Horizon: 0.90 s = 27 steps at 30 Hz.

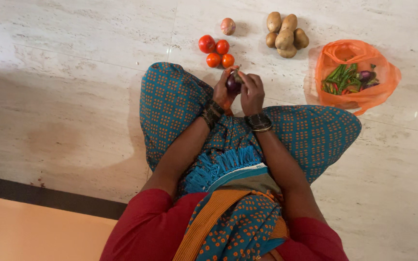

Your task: The person sits cross-legged on the floor and peels potatoes and an eggplant using a small knife. They handle the vegetables one at a time, removing the skin and placing the peeled items back on the floor.

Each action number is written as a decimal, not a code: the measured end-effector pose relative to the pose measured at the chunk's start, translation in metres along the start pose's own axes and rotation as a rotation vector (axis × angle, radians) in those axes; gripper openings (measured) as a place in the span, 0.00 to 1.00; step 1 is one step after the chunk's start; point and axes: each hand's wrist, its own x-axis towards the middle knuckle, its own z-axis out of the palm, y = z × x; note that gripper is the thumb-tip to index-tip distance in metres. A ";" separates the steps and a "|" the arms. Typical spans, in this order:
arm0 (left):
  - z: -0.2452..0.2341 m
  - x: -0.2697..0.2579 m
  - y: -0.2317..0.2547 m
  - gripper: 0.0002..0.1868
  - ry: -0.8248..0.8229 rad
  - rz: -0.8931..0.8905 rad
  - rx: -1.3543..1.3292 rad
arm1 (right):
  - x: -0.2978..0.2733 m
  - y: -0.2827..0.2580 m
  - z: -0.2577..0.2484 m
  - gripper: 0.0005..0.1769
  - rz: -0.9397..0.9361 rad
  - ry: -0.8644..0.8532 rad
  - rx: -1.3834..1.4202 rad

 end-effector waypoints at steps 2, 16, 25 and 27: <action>-0.007 0.009 0.003 0.18 -0.025 0.080 -0.088 | -0.005 -0.010 0.006 0.23 -0.132 -0.054 -0.064; -0.003 0.012 0.002 0.22 0.045 0.003 -0.024 | 0.017 0.008 0.003 0.22 0.231 0.024 0.124; -0.028 0.045 0.002 0.26 0.111 0.116 -0.115 | 0.007 -0.024 0.016 0.25 -0.268 -0.155 -0.074; -0.030 0.047 0.009 0.28 0.014 0.132 -0.100 | 0.003 -0.030 0.016 0.24 -0.270 -0.198 -0.008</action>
